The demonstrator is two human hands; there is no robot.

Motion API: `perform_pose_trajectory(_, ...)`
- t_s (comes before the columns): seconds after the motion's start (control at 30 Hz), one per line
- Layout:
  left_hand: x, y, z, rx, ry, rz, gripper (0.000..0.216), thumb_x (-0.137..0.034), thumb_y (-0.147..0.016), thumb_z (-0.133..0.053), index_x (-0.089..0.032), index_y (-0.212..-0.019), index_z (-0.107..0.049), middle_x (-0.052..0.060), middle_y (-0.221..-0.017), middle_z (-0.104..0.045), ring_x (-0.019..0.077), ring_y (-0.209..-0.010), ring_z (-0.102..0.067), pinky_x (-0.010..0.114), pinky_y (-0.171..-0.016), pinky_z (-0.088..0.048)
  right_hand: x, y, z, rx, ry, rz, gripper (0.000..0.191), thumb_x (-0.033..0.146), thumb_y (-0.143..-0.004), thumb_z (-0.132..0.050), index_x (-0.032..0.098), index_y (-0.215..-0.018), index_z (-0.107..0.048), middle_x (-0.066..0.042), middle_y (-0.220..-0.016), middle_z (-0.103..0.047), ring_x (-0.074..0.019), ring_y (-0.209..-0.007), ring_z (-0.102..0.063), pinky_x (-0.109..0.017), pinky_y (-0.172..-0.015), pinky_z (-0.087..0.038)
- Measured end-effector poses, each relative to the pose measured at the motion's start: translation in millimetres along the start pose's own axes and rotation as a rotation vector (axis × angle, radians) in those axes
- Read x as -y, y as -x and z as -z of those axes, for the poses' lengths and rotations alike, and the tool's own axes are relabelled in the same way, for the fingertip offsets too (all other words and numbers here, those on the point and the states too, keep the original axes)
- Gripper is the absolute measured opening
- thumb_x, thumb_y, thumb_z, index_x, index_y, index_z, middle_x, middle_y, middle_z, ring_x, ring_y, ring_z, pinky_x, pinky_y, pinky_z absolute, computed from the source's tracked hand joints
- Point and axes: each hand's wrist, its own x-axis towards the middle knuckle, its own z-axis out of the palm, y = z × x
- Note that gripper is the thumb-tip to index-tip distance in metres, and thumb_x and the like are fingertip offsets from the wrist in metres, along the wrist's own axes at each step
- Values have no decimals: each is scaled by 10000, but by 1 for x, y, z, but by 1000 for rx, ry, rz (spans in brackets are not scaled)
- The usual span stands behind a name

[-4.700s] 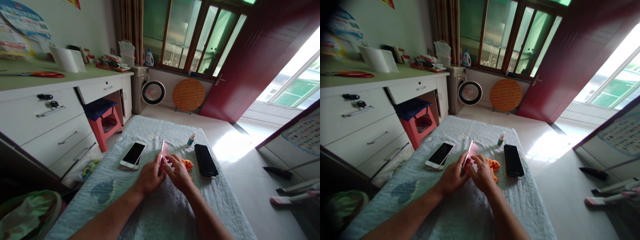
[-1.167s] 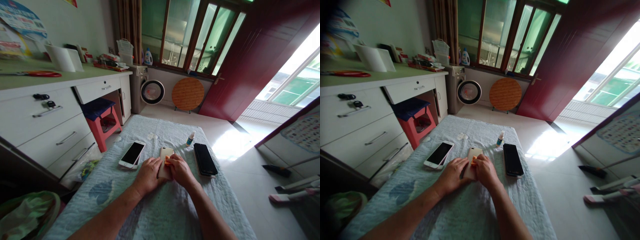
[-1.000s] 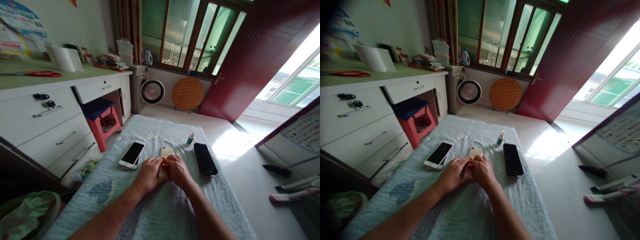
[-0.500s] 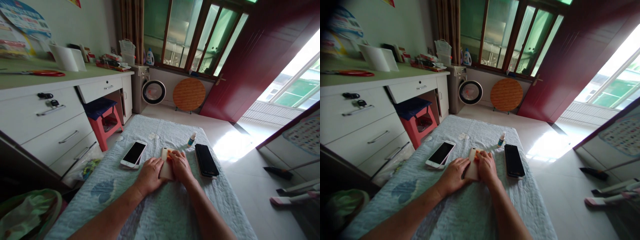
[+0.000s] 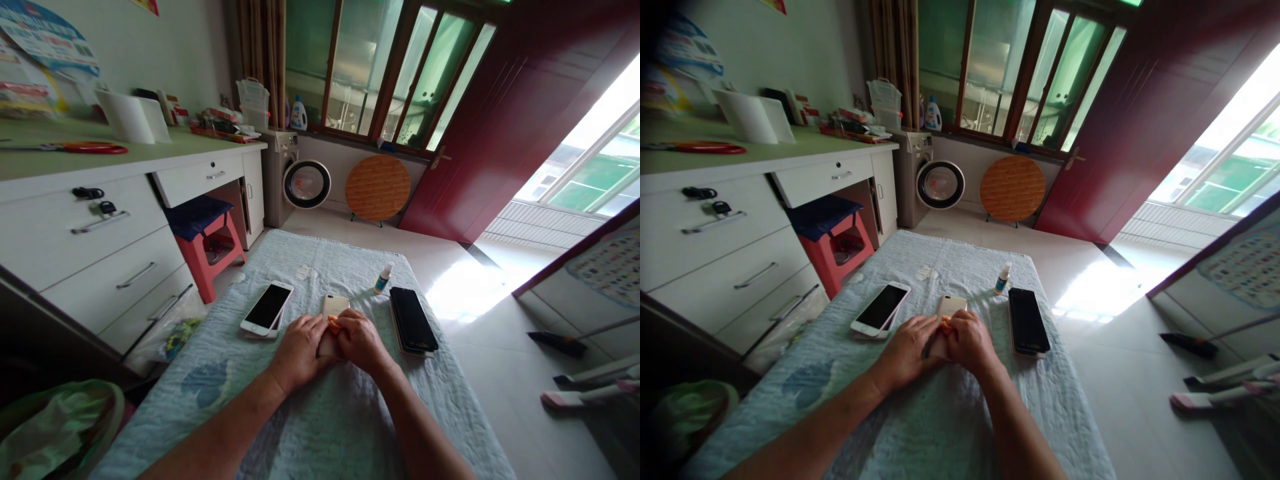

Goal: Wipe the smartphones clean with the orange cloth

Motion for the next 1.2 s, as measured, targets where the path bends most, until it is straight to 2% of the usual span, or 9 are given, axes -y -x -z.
perform_pose_trajectory(0.23,-1,1,0,-4,-24,6,543,-501,-773,-681,-204,-1216,-583,107,-1266,-616,318,-1153,-548,454,-1016,-425,-4,4,1,-19,-114,-114,236,33,-740,-513,183,-685,-687,-11,-736,-640,-118,-685,-576,-214,-670,-407)
perform_pose_trajectory(0.47,-3,0,1,29,-52,42,566,-477,-731,-731,-184,-1192,-582,120,-1271,-611,324,-1186,-530,443,-1056,-396,-8,4,-1,-124,-252,-234,236,102,-751,-480,188,-909,-633,-10,-798,-673,-149,-731,-601,-230,-681,-432)
perform_pose_trajectory(0.67,-4,1,1,43,-56,36,595,-449,-741,-727,-178,-1244,-560,121,-1288,-601,323,-1208,-515,441,-1067,-387,-9,4,-3,-119,-203,-176,189,77,-744,-461,182,-792,-611,-23,-797,-616,-148,-752,-570,-237,-710,-421)
perform_pose_trajectory(1.2,-6,4,-1,89,-79,63,614,-458,-799,-672,-176,-1324,-523,141,-1403,-518,328,-1278,-453,461,-1097,-352,-10,5,-4,-109,-191,-171,236,54,-749,-479,185,-841,-652,-30,-832,-612,-152,-765,-574,-247,-724,-446)
